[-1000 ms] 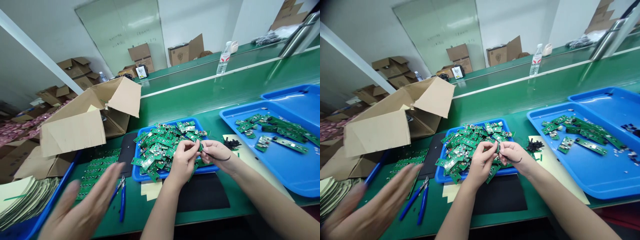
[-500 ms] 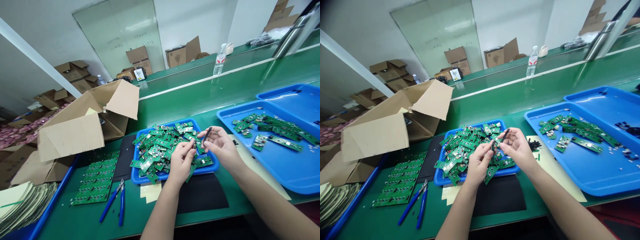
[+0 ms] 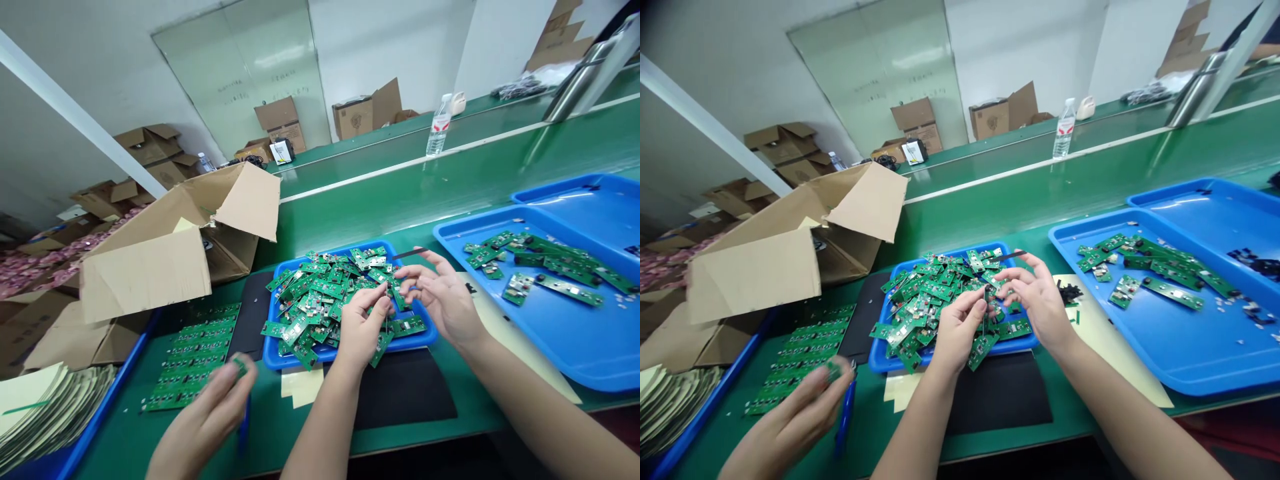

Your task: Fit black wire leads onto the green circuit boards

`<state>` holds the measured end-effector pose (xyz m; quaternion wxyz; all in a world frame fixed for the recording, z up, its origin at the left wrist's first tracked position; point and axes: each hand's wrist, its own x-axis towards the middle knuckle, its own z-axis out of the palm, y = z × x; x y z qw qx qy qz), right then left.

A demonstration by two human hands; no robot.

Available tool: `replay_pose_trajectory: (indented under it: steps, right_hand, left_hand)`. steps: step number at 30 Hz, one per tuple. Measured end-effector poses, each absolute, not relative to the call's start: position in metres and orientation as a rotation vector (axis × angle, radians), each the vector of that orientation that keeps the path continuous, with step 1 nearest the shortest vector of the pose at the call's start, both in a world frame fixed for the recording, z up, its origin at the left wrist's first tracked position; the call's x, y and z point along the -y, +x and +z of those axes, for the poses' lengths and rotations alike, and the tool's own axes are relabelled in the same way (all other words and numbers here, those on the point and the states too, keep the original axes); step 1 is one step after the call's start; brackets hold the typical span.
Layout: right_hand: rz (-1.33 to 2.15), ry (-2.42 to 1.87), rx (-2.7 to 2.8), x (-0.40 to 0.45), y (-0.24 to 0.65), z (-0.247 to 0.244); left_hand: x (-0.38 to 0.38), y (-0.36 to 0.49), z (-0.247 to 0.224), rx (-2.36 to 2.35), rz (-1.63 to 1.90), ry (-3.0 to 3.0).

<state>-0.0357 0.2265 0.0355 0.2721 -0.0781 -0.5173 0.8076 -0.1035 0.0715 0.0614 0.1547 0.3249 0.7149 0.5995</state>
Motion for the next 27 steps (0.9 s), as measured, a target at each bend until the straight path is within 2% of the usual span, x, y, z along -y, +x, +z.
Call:
replay_pose_trajectory:
  steps: [3,5,8,11,14,16,23,27]
  right_hand:
    - [2.078,-0.237,1.483,-0.225,-0.036,0.034]
    - [2.087,-0.235,1.55,-0.222,-0.037,0.033]
    - [2.122,-0.248,1.573,-0.22,-0.038,0.032]
    - [2.23,-0.273,1.516,-0.221,-0.039,0.033]
    - [2.375,-0.287,1.431,-0.225,-0.04,0.035]
    - [2.389,-0.29,1.422,-0.225,-0.04,0.035]
    - [2.167,-0.273,1.596,-0.223,-0.037,0.033]
    - [2.254,-0.278,1.598,-0.223,-0.036,0.034]
  left_hand:
    - [-0.006,-0.116,0.101,-2.161,1.617,0.987]
    - [0.021,-0.122,0.118,-2.363,1.322,1.114]
    - [-0.002,-0.117,0.111,-2.286,0.888,1.257]
    - [-0.067,-0.104,0.074,-2.258,1.062,1.213]
    - [-0.104,-0.098,0.038,-2.004,1.638,1.019]
    - [-0.106,-0.098,0.027,-1.799,1.838,0.917]
    - [-0.097,-0.098,0.033,-1.884,1.82,0.835]
    - [-0.102,-0.096,0.029,-1.891,1.807,0.845]
